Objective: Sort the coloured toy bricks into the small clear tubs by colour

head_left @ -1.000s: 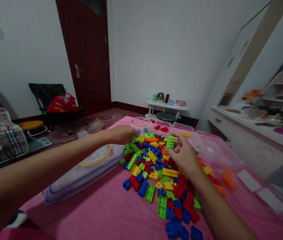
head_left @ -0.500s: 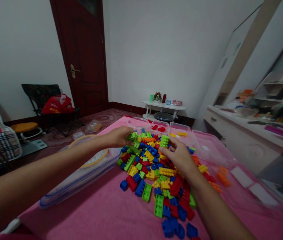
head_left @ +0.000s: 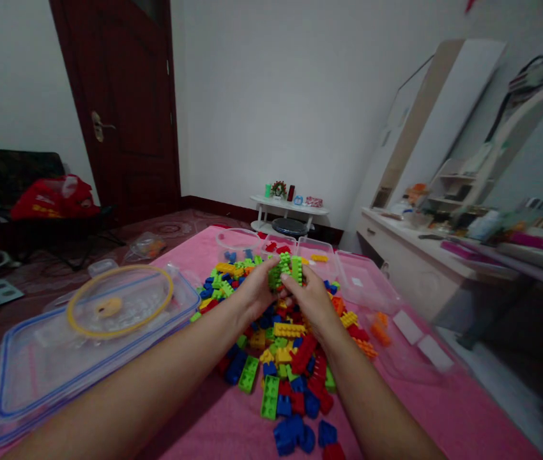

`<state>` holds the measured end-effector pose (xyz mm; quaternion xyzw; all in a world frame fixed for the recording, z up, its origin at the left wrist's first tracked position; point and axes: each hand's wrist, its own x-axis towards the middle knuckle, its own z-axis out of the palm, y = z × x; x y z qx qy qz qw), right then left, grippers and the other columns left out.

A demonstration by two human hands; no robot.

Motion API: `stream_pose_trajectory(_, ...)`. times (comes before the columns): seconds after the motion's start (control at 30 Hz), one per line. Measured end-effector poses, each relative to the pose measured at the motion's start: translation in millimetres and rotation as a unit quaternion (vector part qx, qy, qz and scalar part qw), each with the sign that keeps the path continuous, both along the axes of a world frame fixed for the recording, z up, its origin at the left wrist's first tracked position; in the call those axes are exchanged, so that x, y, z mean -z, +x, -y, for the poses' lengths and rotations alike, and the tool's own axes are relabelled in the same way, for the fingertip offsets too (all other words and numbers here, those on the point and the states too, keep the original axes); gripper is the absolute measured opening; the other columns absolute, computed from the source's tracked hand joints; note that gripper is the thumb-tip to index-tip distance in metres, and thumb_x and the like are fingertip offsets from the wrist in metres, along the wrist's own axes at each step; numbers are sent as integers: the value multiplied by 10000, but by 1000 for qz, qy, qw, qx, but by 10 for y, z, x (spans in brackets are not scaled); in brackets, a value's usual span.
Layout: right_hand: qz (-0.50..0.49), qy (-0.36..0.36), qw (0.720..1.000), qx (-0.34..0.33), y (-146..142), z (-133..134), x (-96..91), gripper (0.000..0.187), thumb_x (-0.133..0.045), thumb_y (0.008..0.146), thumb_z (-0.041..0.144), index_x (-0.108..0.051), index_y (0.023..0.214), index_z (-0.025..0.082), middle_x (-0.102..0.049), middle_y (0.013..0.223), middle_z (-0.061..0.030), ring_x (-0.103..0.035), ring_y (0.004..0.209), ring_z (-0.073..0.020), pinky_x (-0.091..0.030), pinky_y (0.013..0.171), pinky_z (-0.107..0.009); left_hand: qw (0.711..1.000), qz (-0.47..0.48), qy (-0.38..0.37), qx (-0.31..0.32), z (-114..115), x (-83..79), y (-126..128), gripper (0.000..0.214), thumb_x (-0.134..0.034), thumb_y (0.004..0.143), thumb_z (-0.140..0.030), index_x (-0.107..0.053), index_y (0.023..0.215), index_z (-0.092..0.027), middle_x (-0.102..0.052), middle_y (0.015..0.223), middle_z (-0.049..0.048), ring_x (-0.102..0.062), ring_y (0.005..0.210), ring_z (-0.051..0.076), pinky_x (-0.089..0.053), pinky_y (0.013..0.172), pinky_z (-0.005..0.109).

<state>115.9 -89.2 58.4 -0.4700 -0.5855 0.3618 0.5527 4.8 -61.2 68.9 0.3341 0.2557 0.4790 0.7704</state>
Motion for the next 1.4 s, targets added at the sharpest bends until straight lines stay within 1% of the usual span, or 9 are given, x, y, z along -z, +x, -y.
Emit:
stream_pose_trajectory(0.2,50,15,997,66,-9,-13,46,355,-632,668,288,-510,990,200,-613,703,25,-578,522,-147,-467,452,-257,997,14,64,42,176,61,86,393,-640,732,-529,-602,809,-146,-527,551,-26,-438,431,78,-352,419,183)
stream_pose_trajectory(0.4,169,86,976,102,-32,12,-11,195,-585,617,192,-548,808,182,-628,736,-1,-562,642,-152,-468,594,-266,991,-8,94,-97,141,148,89,409,-781,589,-250,-580,934,-162,-631,778,1,-585,637,118,-452,573,209)
stream_pose_trajectory(0.63,109,9,994,14,-132,109,-61,255,-572,658,209,-567,912,208,-587,633,36,-538,447,-138,-460,401,-254,952,-88,167,-242,64,232,50,251,-689,700,-329,-582,846,-154,-617,735,-12,-553,631,98,-440,602,193)
stream_pose_trajectory(0.77,59,-5,998,11,-197,152,-62,251,-627,627,210,-583,874,216,-613,673,23,-560,477,-148,-495,408,-274,963,-56,118,-236,31,202,29,271,-564,788,-413,-542,686,-162,-565,600,-21,-524,541,103,-417,531,207)
stream_pose_trajectory(0.93,63,30,997,36,-144,135,-94,247,-674,589,194,-625,831,184,-625,648,20,-558,514,-137,-481,454,-251,982,40,19,-185,-4,49,-57,223,-566,766,-374,-590,806,-156,-651,735,19,-606,630,132,-484,613,238)
stream_pose_trajectory(1.07,-118,-49,991,44,-21,89,-133,247,-716,595,242,-594,799,171,-614,606,28,-560,497,-115,-473,434,-217,977,15,70,-201,-32,-6,-216,299,-614,765,-397,-607,966,-175,-669,1001,55,-636,785,133,-493,680,232)
stream_pose_trajectory(1.2,-341,-93,934,47,38,50,-147,247,-749,560,218,-573,729,176,-648,671,15,-585,546,-98,-448,420,-170,965,-119,170,-161,-24,39,-243,347,-691,711,-415,-648,927,-146,-669,995,81,-628,805,154,-493,688,246)
stream_pose_trajectory(1.3,-365,-107,925,24,7,40,-115,242,-755,560,205,-593,738,179,-675,718,10,-604,594,-105,-436,416,-163,946,-201,230,-107,5,91,-166,275,-677,715,-386,-678,845,-144,-676,850,51,-607,762,167,-480,639,239)
stream_pose_trajectory(1.4,-367,-107,924,16,-38,42,-67,256,-764,554,195,-601,752,186,-690,763,15,-619,659,-113,-456,447,-169,923,-227,290,-116,17,128,-115,208,-643,737,-331,-699,866,-177,-684,859,27,-602,819,190,-478,695,252)
